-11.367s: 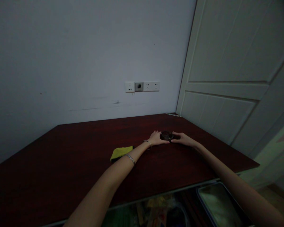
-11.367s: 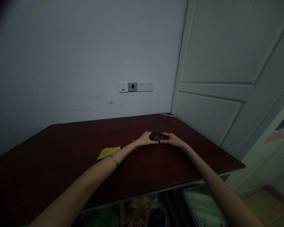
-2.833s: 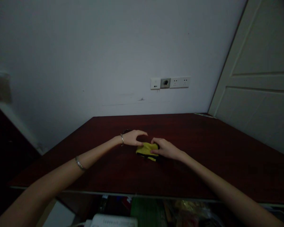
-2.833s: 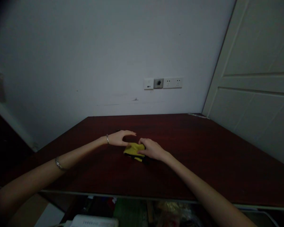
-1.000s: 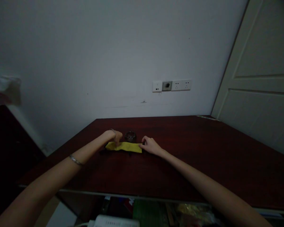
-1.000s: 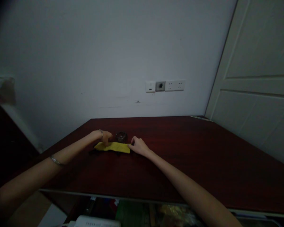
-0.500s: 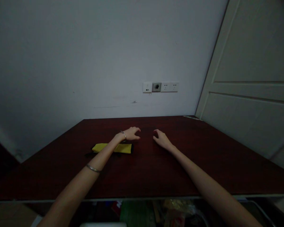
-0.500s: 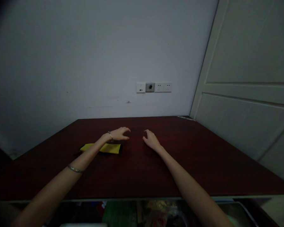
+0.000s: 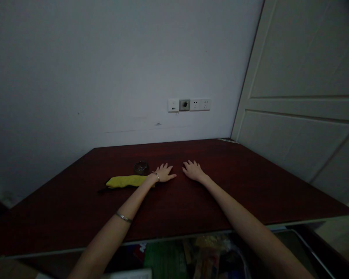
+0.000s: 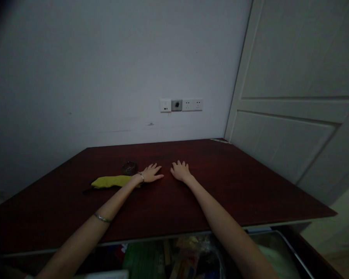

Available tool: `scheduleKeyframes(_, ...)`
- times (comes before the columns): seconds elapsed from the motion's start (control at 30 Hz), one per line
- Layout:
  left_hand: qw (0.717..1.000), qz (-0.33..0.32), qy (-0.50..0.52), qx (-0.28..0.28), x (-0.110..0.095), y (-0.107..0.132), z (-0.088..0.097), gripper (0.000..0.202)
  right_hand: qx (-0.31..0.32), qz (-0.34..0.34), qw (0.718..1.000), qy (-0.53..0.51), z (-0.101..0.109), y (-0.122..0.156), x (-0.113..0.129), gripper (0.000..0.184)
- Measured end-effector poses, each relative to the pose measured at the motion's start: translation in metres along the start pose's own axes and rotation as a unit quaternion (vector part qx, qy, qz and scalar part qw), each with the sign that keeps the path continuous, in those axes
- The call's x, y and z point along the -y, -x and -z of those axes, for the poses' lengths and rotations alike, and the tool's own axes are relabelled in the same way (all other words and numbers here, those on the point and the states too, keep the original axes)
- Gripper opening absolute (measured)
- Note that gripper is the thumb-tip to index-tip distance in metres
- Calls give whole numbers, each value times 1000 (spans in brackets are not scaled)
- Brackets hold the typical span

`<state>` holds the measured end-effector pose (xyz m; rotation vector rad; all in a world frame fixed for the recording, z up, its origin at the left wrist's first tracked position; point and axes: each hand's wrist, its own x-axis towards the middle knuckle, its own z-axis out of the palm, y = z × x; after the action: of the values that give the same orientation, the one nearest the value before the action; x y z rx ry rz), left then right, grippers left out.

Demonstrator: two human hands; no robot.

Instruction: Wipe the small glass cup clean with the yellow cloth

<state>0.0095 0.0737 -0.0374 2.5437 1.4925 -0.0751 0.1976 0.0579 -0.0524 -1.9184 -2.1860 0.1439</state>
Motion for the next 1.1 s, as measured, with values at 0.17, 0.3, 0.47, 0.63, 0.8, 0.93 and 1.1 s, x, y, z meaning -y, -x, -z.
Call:
scheduleKeyframes(0.17,999,5,-32,-34,-3,1,-10,71,19,11,1000,-3,1,-3,-7,50)
scheduleKeyframes(0.3,998,8,-44,-46,-5,1,-13,69,26,13,1000,-6,2,-4,-9,51)
scheduleKeyframes(0.47,998,7,-39,-46,-7,2,-13,71,25,15,1000,-13,2,-4,-11,50)
scheduleKeyframes(0.63,998,10,-43,-53,-10,3,-13,68,2,10,1000,-25,0,-1,-8,48)
scheduleKeyframes(0.8,991,-20,-75,-112,-22,9,1,53,-52,35,997,-44,0,2,15,44)
scheduleKeyframes(0.93,971,-55,-29,-233,-32,32,35,36,-55,155,980,-108,1,6,43,33)
scheduleKeyframes(1.1,951,63,-23,-301,1,73,88,31,-33,251,944,-210,-3,13,76,33)
